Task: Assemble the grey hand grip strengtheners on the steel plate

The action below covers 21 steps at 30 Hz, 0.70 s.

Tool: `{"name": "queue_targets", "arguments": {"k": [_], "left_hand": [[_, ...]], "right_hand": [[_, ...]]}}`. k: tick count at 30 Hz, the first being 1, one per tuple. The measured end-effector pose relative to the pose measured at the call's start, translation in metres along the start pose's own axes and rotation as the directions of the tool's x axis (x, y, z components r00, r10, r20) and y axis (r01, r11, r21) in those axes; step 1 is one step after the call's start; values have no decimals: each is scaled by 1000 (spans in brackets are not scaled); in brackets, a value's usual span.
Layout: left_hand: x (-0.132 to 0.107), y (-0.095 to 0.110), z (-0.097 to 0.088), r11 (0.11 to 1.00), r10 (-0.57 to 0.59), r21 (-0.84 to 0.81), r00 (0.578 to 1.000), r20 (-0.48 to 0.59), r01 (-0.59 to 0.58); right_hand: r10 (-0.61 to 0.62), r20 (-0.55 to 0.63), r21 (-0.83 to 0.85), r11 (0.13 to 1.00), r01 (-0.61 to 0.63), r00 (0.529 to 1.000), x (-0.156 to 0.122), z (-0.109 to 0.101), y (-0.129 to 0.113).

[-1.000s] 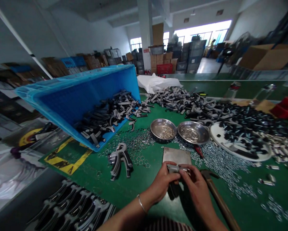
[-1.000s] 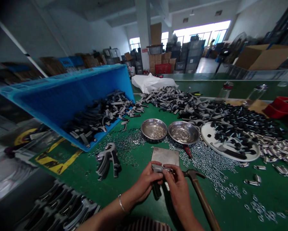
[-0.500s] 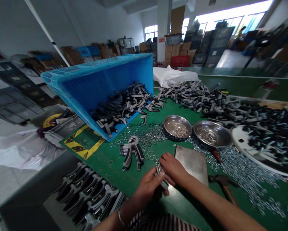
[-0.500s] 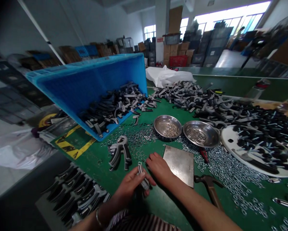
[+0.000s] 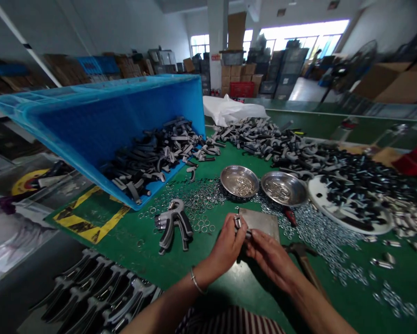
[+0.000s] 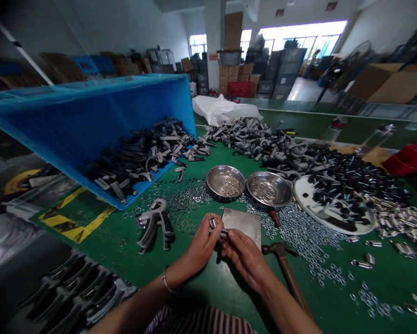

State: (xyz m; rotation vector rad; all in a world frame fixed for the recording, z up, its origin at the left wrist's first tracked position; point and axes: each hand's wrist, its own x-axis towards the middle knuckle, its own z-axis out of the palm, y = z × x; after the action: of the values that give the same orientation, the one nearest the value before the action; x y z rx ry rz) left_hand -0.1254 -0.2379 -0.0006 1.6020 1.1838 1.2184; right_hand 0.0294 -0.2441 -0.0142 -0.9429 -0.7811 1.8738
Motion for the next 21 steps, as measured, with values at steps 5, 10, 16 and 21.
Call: {"name": "queue_targets", "arguments": {"k": [5,10,16,21], "left_hand": [[-4,-5,15,996,-36,80,999,10,35],[-4,1,20,983,-163,81,986,-44,166],[-6,21,18,983,-178,-33,979,97,181],[-2,0,26,976,-216,-6,976,29,217]], "right_hand": [[46,-24,49,998,-45,999,-3,-4,1],[-207,-82,-321,932,171,975,-12,-11,-2],[-617,268,-815,264,516,740,-20,-24,-3],[-550,464,-859,-89,504,694,-20,-41,3]]}}
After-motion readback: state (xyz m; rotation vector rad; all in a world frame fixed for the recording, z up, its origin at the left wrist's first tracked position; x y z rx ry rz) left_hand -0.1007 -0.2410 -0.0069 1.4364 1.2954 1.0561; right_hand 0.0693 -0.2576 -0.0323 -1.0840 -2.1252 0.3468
